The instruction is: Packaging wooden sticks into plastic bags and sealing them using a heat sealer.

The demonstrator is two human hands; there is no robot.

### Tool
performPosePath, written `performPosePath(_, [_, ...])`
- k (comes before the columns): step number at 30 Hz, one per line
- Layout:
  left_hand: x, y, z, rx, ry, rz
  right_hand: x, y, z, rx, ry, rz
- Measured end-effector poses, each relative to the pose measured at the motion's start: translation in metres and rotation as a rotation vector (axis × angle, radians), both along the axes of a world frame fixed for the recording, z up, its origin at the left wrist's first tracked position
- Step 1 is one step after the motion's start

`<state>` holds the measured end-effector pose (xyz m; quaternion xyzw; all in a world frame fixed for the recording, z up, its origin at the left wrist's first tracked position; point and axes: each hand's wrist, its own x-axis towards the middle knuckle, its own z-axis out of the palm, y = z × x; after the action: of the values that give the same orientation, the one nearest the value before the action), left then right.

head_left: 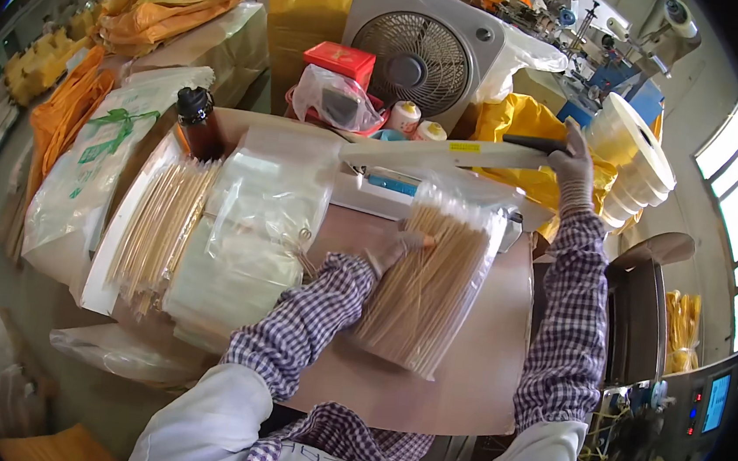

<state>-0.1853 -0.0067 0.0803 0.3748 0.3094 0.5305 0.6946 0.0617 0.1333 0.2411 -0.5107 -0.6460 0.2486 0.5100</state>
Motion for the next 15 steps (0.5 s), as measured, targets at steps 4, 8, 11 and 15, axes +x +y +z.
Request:
performPosePath(4, [-0.014,0.044,-0.047,-0.104,0.293,0.211,-0.004,0.001,0.003,0.421,-0.504,0.028])
performPosePath(8, [-0.015,0.04,-0.049,-0.123,0.183,0.108,-0.002,-0.027,-0.085,0.012,-1.077,-0.134])
performPosePath(11, [-0.022,0.033,-0.065,-0.174,0.18,0.098,-0.011,-0.041,-0.128,-0.126,-1.001,-0.214])
performPosePath(15, [-0.017,0.028,-0.056,-0.135,0.262,0.114,-0.003,-0.034,-0.132,-0.081,-0.983,-0.265])
